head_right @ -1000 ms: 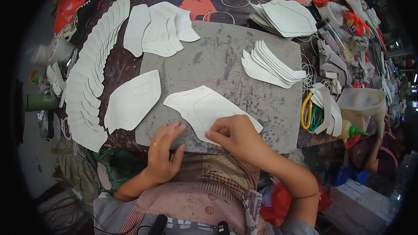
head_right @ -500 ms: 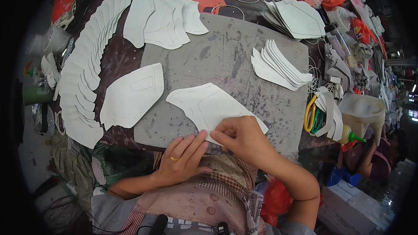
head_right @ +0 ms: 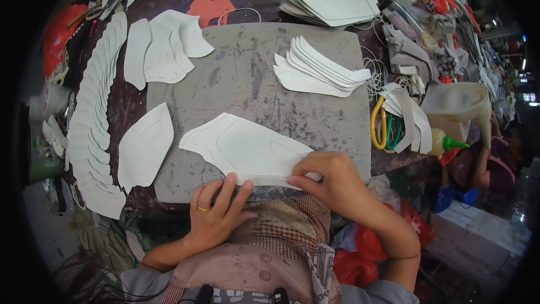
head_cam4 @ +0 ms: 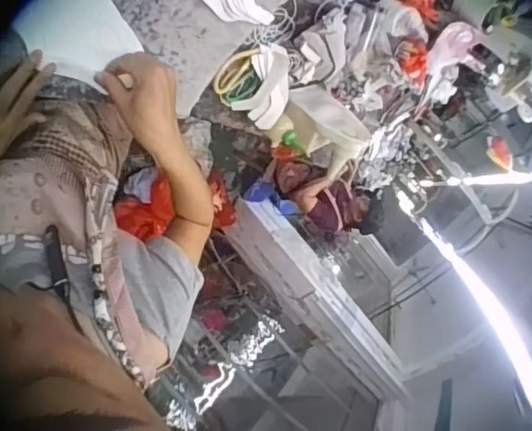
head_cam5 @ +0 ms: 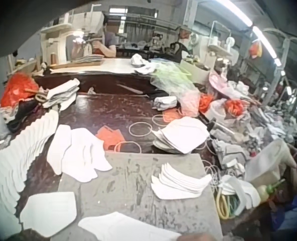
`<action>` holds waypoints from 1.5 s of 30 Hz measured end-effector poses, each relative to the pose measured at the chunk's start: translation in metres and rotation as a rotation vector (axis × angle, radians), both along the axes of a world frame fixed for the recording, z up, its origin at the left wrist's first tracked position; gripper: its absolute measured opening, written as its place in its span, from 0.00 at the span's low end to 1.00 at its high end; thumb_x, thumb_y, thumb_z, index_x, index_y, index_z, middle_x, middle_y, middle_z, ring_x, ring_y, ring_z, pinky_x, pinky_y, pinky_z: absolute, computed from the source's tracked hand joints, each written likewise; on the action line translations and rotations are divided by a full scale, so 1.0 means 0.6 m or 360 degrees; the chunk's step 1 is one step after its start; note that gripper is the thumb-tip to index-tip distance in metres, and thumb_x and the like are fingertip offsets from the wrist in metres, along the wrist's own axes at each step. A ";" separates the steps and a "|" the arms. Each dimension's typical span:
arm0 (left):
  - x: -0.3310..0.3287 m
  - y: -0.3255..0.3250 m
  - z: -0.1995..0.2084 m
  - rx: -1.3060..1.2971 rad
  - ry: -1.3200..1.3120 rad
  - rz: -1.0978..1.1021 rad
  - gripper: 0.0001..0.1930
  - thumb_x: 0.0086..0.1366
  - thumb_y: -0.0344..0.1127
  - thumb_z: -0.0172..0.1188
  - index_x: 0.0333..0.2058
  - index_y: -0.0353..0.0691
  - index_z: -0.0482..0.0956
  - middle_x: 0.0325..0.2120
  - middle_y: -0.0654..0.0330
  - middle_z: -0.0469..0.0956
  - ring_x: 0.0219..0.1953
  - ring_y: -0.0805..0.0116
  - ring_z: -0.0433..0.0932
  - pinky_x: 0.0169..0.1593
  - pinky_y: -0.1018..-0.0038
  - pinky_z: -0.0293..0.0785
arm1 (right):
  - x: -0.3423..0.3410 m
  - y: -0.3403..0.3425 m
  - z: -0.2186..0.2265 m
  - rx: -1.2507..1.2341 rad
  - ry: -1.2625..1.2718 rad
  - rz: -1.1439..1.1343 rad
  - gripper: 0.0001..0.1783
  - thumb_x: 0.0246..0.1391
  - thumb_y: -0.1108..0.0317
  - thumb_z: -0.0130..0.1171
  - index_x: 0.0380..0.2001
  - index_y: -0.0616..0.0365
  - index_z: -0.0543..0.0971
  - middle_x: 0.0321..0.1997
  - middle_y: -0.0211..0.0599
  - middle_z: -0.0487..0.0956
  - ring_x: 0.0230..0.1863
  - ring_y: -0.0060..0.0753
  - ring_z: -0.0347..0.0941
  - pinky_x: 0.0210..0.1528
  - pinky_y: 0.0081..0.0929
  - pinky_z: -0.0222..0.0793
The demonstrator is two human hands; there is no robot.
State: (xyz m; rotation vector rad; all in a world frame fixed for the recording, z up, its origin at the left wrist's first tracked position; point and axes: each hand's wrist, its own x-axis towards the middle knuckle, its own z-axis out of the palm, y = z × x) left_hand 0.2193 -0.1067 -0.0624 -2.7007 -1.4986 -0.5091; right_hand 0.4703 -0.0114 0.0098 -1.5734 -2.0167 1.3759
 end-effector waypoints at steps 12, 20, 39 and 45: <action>0.029 0.011 0.032 -0.0018 0.0083 0.0059 0.36 0.56 0.57 0.65 0.58 0.39 0.76 0.56 0.52 0.71 0.53 0.58 0.69 0.56 0.63 0.64 | 0.005 0.006 -0.026 0.0203 -0.0230 0.0204 0.10 0.50 0.63 0.68 0.30 0.58 0.83 0.28 0.41 0.82 0.32 0.50 0.80 0.33 0.41 0.73; 0.096 0.010 -0.008 -0.0083 -0.0072 -0.0295 0.33 0.65 0.51 0.54 0.65 0.44 0.68 0.64 0.52 0.68 0.66 0.59 0.65 0.70 0.62 0.56 | 0.034 -0.002 0.015 0.0319 -0.0251 -0.0013 0.21 0.48 0.70 0.69 0.47 0.58 0.76 0.34 0.39 0.80 0.28 0.37 0.77 0.30 0.28 0.72; 0.133 0.052 0.045 -0.0482 -0.0134 -0.0158 0.29 0.62 0.52 0.60 0.57 0.41 0.76 0.54 0.55 0.72 0.61 0.62 0.67 0.63 0.60 0.61 | 0.039 0.016 -0.006 0.0549 -0.0575 -0.0048 0.10 0.50 0.74 0.68 0.31 0.61 0.75 0.26 0.39 0.78 0.23 0.34 0.74 0.29 0.26 0.70; 0.066 0.177 0.073 0.0082 -0.0214 -0.0192 0.19 0.63 0.40 0.61 0.50 0.38 0.76 0.48 0.53 0.74 0.50 0.59 0.74 0.59 0.56 0.65 | 0.040 -0.019 -0.032 0.0655 0.0306 -0.0222 0.05 0.58 0.74 0.63 0.33 0.63 0.76 0.29 0.38 0.81 0.28 0.23 0.77 0.30 0.23 0.72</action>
